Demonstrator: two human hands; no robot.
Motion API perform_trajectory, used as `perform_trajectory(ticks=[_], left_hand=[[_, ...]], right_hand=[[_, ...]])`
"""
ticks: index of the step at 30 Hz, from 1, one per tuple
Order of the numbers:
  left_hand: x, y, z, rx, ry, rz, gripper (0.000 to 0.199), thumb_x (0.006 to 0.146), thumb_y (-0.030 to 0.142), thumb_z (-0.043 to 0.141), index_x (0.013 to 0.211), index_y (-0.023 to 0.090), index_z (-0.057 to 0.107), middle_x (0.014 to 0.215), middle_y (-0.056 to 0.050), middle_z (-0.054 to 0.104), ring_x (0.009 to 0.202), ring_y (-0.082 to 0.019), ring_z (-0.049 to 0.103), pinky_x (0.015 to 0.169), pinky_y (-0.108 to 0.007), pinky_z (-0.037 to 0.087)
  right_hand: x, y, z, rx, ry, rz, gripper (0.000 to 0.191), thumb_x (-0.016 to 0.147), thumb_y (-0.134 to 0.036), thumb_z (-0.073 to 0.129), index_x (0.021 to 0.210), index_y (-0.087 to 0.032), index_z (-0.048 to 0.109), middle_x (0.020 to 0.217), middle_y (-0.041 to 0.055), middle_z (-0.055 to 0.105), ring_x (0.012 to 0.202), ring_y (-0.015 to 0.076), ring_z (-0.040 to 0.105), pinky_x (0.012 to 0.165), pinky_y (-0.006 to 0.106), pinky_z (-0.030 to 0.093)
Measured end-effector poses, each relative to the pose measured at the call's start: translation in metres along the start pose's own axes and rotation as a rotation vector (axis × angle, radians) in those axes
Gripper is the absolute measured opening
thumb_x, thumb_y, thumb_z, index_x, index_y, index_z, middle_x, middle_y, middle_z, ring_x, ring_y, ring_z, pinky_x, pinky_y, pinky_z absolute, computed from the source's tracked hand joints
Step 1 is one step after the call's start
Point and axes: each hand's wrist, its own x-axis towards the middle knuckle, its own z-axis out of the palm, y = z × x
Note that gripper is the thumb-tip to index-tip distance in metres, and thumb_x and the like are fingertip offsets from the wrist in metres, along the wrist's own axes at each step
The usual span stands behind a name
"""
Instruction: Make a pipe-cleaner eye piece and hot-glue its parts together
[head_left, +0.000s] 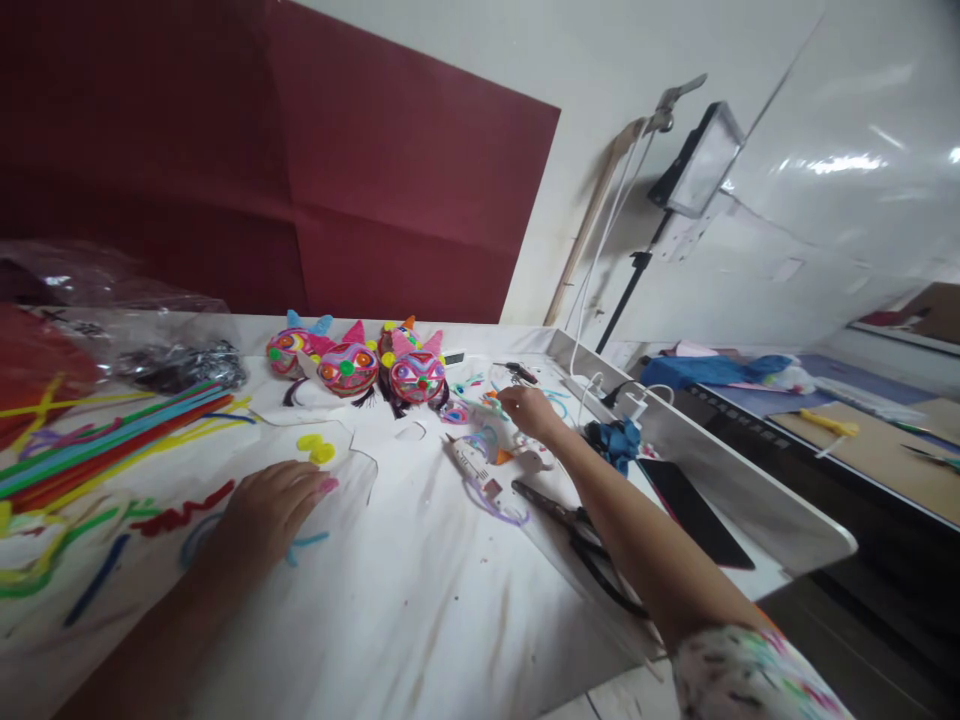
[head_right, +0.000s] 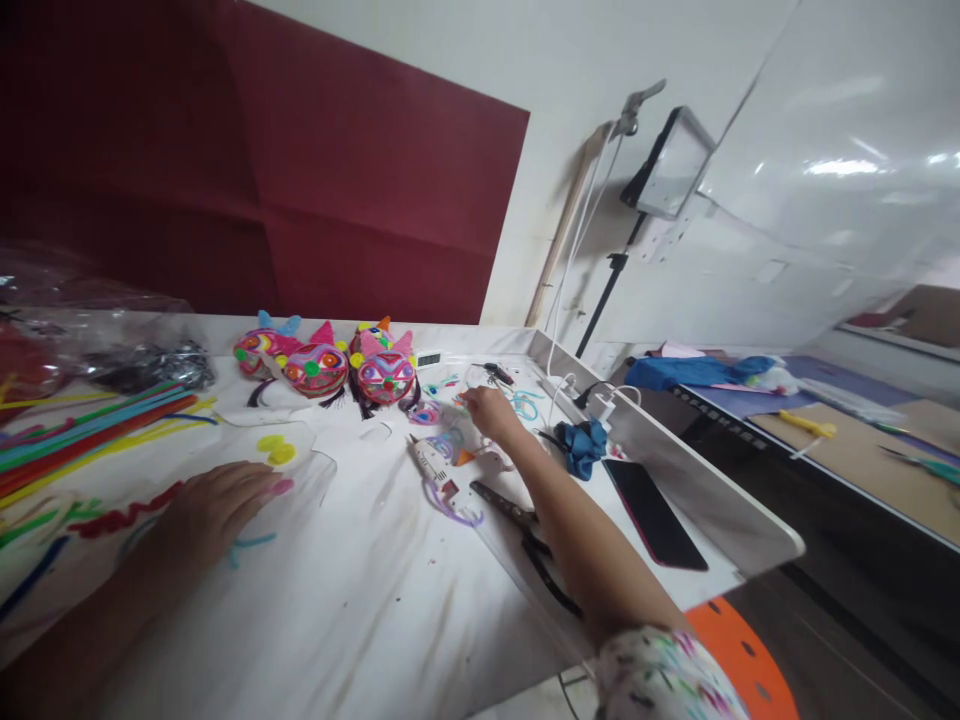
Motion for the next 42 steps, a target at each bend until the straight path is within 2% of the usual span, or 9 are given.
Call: perform_trajectory(ticks=[3,11,16,21,25,28,32,36,42], left_hand=[[0.001,-0.001,-0.004,0.044,0.007,0.024,0.045,0.1,0.033,0.032,0.098,0.021,0.075,0.097,-0.008,0.077,0.09,-0.026,0.073,0.076,-0.04,0.058],[-0.005,-0.004,-0.002,0.048,0.009,-0.061,0.047,0.103,0.036,0.031,0.097,0.02,0.075,0.1,-0.009,0.076,0.093,-0.026,0.071,0.081,-0.042,0.057],[-0.004,-0.005,-0.004,0.068,0.023,-0.021,0.044,0.102,0.032,0.033,0.097,0.018,0.075,0.099,-0.01,0.076,0.091,-0.026,0.071,0.08,-0.042,0.058],[-0.003,-0.004,-0.006,0.064,0.01,-0.036,0.039,0.098,0.031,0.036,0.098,0.022,0.074,0.099,-0.008,0.076,0.091,-0.027,0.071,0.08,-0.044,0.057],[-0.002,0.0,-0.006,0.001,-0.034,-0.117,0.037,0.095,0.03,0.037,0.098,0.024,0.073,0.1,-0.008,0.076,0.096,-0.028,0.07,0.086,-0.046,0.054],[0.001,0.009,-0.01,-0.096,-0.049,-0.18,0.035,0.094,0.032,0.039,0.097,0.024,0.072,0.103,-0.007,0.076,0.1,-0.028,0.069,0.089,-0.045,0.053],[0.008,0.031,-0.022,-0.377,0.003,-0.32,0.033,0.093,0.039,0.046,0.096,0.021,0.073,0.103,-0.009,0.076,0.1,-0.026,0.069,0.091,-0.04,0.054],[0.013,0.059,-0.033,-0.887,-0.072,-0.596,0.036,0.085,0.045,0.061,0.106,0.018,0.071,0.09,-0.009,0.076,0.075,-0.02,0.07,0.065,-0.029,0.056],[0.013,0.081,-0.032,-1.232,-0.196,-0.704,0.034,0.078,0.047,0.071,0.093,0.018,0.072,0.059,-0.003,0.063,0.043,-0.01,0.046,0.039,-0.023,0.031]], right_hand=[[0.042,0.013,0.021,-0.026,-0.187,0.111,0.032,0.096,-0.034,0.062,0.124,-0.017,0.061,0.124,0.009,0.063,0.104,0.0226,0.065,0.088,0.042,0.056],[0.08,0.018,0.059,0.04,-0.359,0.321,0.038,0.095,-0.035,0.065,0.127,-0.015,0.06,0.127,0.0122,0.061,0.108,0.0244,0.064,0.09,0.044,0.055],[0.085,0.022,0.045,0.265,-0.276,0.458,0.037,0.095,-0.035,0.063,0.127,-0.016,0.06,0.128,0.0112,0.061,0.108,0.0241,0.064,0.09,0.044,0.055],[0.058,0.014,0.011,0.677,-0.157,0.504,0.029,0.103,-0.031,0.049,0.123,-0.015,0.062,0.12,0.0093,0.064,0.099,0.0178,0.067,0.086,0.037,0.055],[0.022,-0.014,-0.011,1.014,-0.104,0.456,0.027,0.097,-0.013,0.044,0.109,-0.002,0.066,0.095,0.0133,0.071,0.074,0.0095,0.066,0.068,0.026,0.048],[-0.006,-0.047,-0.017,1.214,-0.167,0.436,0.012,0.081,-0.01,0.064,0.091,-0.009,0.07,0.08,0.0076,0.072,0.065,0.0118,0.066,0.06,0.026,0.048],[-0.04,-0.097,-0.006,1.399,-0.293,0.429,0.027,0.061,-0.019,0.082,0.086,-0.013,0.073,0.074,0.0049,0.074,0.067,0.0177,0.07,0.054,0.026,0.051],[-0.064,-0.139,0.014,1.507,-0.373,0.423,0.04,0.051,-0.024,0.089,0.086,-0.015,0.072,0.069,0.0032,0.074,0.063,0.0182,0.07,0.052,0.026,0.052],[-0.078,-0.175,0.027,1.56,-0.433,0.384,0.037,0.044,-0.023,0.092,0.072,-0.015,0.07,0.057,0.0002,0.071,0.048,0.0141,0.064,0.053,0.027,0.053]])
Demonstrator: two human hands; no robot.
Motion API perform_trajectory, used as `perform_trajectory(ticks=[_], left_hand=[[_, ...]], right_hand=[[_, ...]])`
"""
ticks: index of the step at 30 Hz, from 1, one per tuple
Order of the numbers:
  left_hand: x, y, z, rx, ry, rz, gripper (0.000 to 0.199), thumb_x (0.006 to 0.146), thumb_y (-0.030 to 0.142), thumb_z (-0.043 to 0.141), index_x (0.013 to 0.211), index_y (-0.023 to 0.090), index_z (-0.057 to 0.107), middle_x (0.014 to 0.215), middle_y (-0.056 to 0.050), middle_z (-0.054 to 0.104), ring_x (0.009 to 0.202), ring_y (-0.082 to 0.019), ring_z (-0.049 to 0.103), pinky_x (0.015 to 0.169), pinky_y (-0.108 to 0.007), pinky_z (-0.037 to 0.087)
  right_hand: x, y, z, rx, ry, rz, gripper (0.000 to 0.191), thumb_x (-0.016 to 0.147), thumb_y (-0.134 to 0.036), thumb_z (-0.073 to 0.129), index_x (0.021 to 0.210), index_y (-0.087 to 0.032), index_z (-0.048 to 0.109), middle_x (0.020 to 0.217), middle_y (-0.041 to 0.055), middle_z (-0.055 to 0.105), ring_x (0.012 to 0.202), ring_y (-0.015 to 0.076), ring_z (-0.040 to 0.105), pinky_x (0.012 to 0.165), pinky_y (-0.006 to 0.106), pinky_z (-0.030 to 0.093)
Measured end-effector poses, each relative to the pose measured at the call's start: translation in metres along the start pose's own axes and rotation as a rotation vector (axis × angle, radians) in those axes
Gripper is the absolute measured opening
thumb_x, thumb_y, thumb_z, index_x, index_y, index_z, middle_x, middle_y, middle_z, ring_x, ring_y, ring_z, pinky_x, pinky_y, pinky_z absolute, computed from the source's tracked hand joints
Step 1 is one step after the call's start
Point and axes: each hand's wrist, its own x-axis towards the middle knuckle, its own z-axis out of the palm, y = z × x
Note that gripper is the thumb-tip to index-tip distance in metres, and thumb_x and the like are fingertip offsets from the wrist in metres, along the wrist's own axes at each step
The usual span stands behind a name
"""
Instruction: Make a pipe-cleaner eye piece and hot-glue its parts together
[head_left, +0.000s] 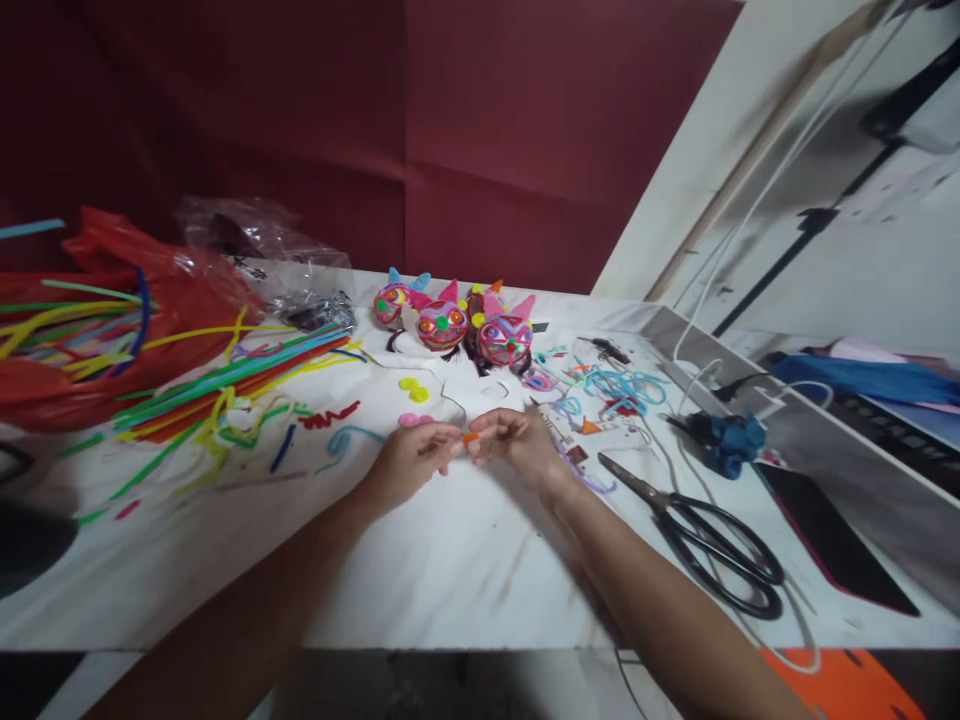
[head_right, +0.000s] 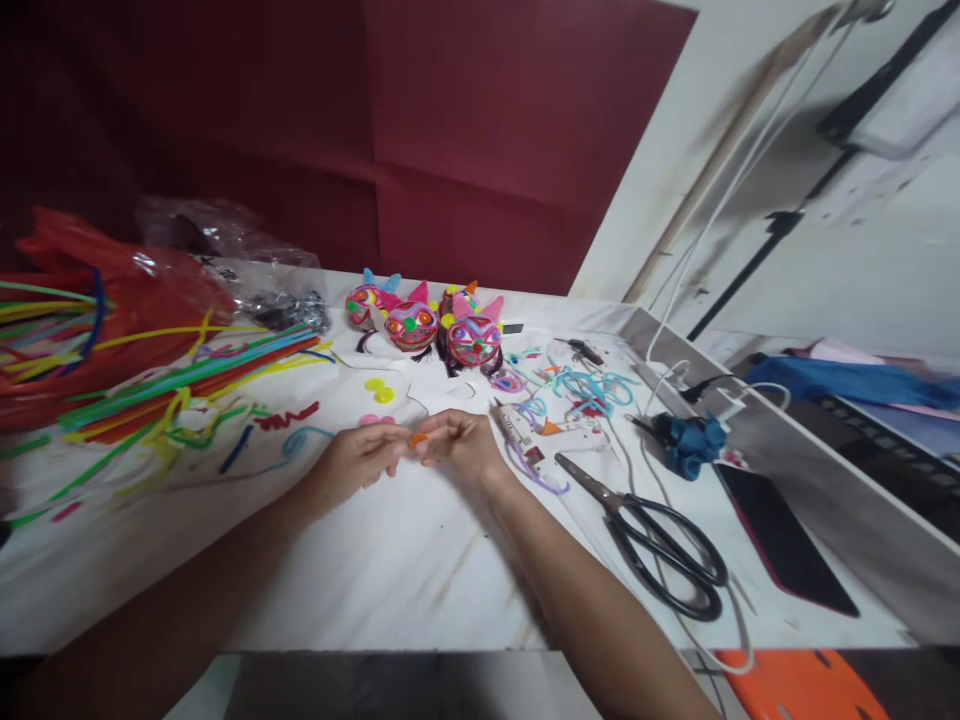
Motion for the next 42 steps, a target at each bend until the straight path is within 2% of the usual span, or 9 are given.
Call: perform_trajectory(ticks=[6,12,17,25,28,32,37,39,42], left_hand=[[0.0,-0.005,-0.001,-0.036,0.026,-0.067,0.028,0.076,0.045,0.073,0.082,0.017,0.072,0.053,-0.001,0.057,0.039,-0.008,0.038,0.038,-0.023,0.026],[0.001,-0.005,0.0,-0.042,0.063,-0.14,0.028,0.074,0.044,0.073,0.076,0.017,0.068,0.051,0.0,0.056,0.037,-0.007,0.037,0.037,-0.023,0.026],[0.002,-0.006,0.0,-0.047,0.037,-0.165,0.027,0.074,0.042,0.074,0.073,0.017,0.066,0.051,0.0,0.057,0.036,-0.007,0.036,0.036,-0.023,0.023],[-0.001,-0.004,0.003,-0.001,0.07,-0.091,0.024,0.074,0.039,0.073,0.066,0.019,0.063,0.047,0.001,0.052,0.038,-0.009,0.037,0.041,-0.025,0.024],[-0.002,-0.004,0.003,-0.021,0.099,-0.09,0.025,0.075,0.04,0.074,0.067,0.02,0.062,0.048,0.0,0.052,0.038,-0.008,0.037,0.041,-0.025,0.025],[-0.002,-0.007,0.005,-0.091,0.072,-0.137,0.031,0.077,0.045,0.073,0.067,0.019,0.059,0.053,-0.001,0.055,0.038,-0.008,0.04,0.04,-0.026,0.027],[-0.001,-0.009,0.006,-0.078,0.021,-0.138,0.026,0.081,0.043,0.069,0.074,0.019,0.061,0.058,-0.004,0.061,0.039,-0.01,0.043,0.04,-0.027,0.029],[0.0,-0.006,-0.004,0.034,0.102,-0.071,0.017,0.084,0.036,0.065,0.081,0.02,0.064,0.065,-0.006,0.066,0.045,-0.013,0.051,0.044,-0.027,0.034],[0.002,0.002,-0.035,0.433,0.366,0.079,0.016,0.089,0.026,0.056,0.096,0.019,0.068,0.083,-0.009,0.072,0.069,-0.018,0.065,0.065,-0.032,0.048]], right_hand=[[-0.005,0.005,0.013,-0.008,0.019,-0.001,0.042,0.038,-0.025,0.097,0.068,-0.016,0.07,0.057,-0.0005,0.071,0.05,0.013,0.062,0.054,0.027,0.054],[-0.008,0.014,0.011,0.018,-0.024,0.03,0.039,0.053,-0.043,0.092,0.075,-0.016,0.075,0.067,0.0021,0.074,0.059,0.0129,0.065,0.058,0.026,0.055],[-0.007,0.018,0.01,0.003,-0.06,0.018,0.033,0.059,-0.041,0.087,0.074,-0.017,0.071,0.069,0.0009,0.071,0.06,0.0124,0.063,0.057,0.025,0.054],[-0.01,0.026,0.014,-0.241,0.02,-0.114,0.019,0.067,-0.034,0.074,0.068,-0.019,0.063,0.052,-0.0061,0.052,0.048,0.009,0.042,0.045,0.022,0.032],[-0.012,0.025,0.015,-0.27,0.052,-0.166,0.023,0.07,-0.041,0.073,0.071,-0.019,0.066,0.057,-0.0036,0.054,0.052,0.0107,0.043,0.048,0.024,0.034],[-0.013,0.024,0.015,-0.167,0.004,-0.11,0.033,0.07,-0.05,0.075,0.079,-0.019,0.069,0.062,-0.0009,0.058,0.055,0.0134,0.048,0.052,0.028,0.042],[-0.01,0.028,0.009,-0.193,-0.029,-0.086,0.035,0.071,-0.052,0.076,0.072,-0.019,0.065,0.056,-0.0019,0.054,0.05,0.0119,0.044,0.049,0.027,0.035],[-0.007,0.031,0.005,-0.218,-0.025,-0.079,0.037,0.071,-0.054,0.075,0.072,-0.019,0.065,0.054,-0.003,0.052,0.047,0.0108,0.04,0.047,0.026,0.03],[-0.003,0.033,-0.001,-0.236,0.004,-0.063,0.041,0.067,-0.059,0.076,0.069,-0.02,0.062,0.052,-0.0038,0.049,0.043,0.0095,0.036,0.043,0.025,0.025]])
